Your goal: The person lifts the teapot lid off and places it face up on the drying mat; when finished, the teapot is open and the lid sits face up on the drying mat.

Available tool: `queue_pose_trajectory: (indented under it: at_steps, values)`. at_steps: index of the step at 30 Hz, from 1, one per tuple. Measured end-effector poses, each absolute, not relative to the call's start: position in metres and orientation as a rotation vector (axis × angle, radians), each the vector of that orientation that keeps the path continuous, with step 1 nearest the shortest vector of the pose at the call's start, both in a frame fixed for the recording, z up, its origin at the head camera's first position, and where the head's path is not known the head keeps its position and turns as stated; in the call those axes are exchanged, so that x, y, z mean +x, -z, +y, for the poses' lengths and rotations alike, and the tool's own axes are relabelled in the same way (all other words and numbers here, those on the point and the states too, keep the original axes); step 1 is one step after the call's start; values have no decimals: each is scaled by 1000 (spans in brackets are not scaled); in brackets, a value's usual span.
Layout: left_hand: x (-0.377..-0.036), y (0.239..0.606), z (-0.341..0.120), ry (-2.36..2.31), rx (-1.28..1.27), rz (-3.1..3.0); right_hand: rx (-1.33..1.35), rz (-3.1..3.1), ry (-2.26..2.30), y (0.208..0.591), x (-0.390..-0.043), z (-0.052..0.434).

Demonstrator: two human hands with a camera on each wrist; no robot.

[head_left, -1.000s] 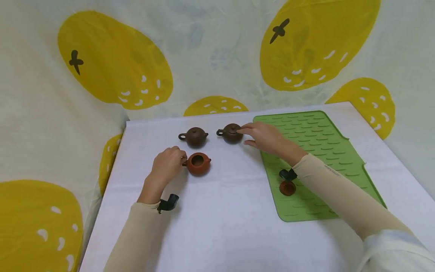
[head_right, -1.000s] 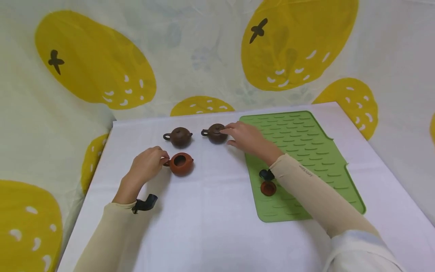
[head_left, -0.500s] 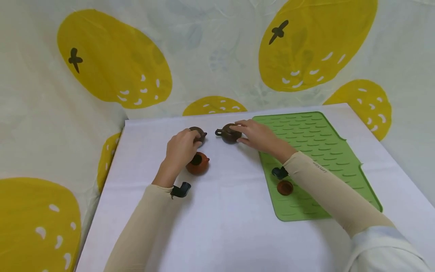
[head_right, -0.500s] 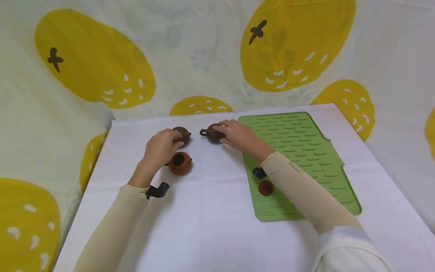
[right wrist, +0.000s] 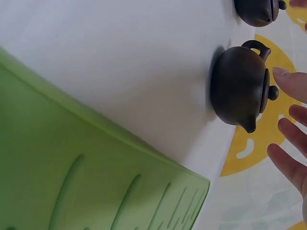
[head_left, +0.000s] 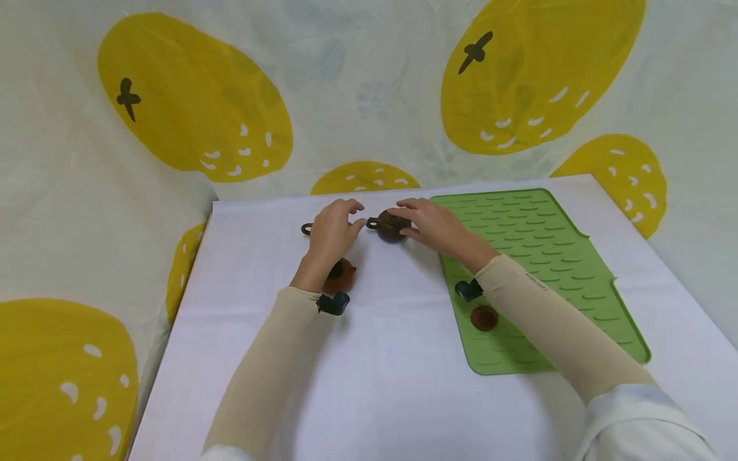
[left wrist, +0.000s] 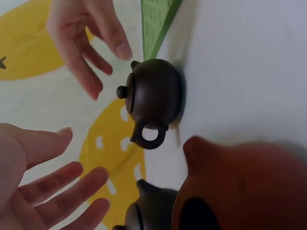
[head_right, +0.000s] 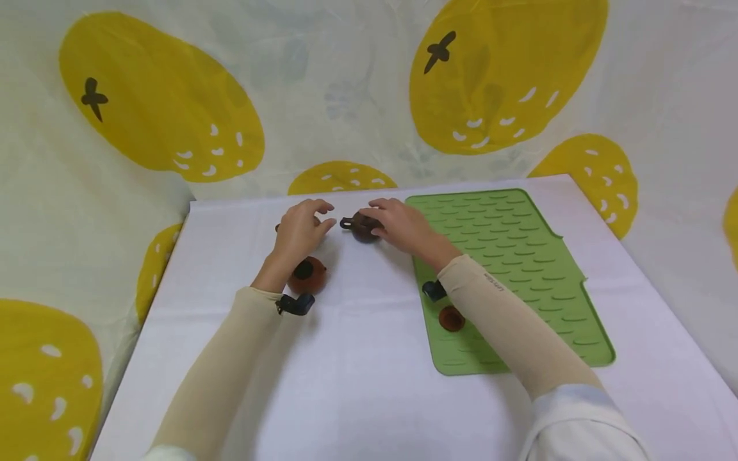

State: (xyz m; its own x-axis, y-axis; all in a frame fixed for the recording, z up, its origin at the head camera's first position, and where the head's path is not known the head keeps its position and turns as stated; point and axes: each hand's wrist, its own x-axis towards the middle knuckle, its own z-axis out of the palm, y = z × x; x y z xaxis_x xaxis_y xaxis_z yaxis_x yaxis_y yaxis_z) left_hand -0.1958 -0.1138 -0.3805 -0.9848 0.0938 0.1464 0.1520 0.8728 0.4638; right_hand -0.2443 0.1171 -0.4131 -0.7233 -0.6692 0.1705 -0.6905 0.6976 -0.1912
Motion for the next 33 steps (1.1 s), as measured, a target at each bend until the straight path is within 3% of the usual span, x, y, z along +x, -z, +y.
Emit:
queue_pose_trajectory:
  at_steps: [17, 33]
  values:
    - [-219, 396, -84, 866, 121, -2943, 1112, -2831, -419, 423, -249, 112]
    - [-235, 423, -79, 862, 152, -2957, 1150, -2845, -391, 431, -250, 114]
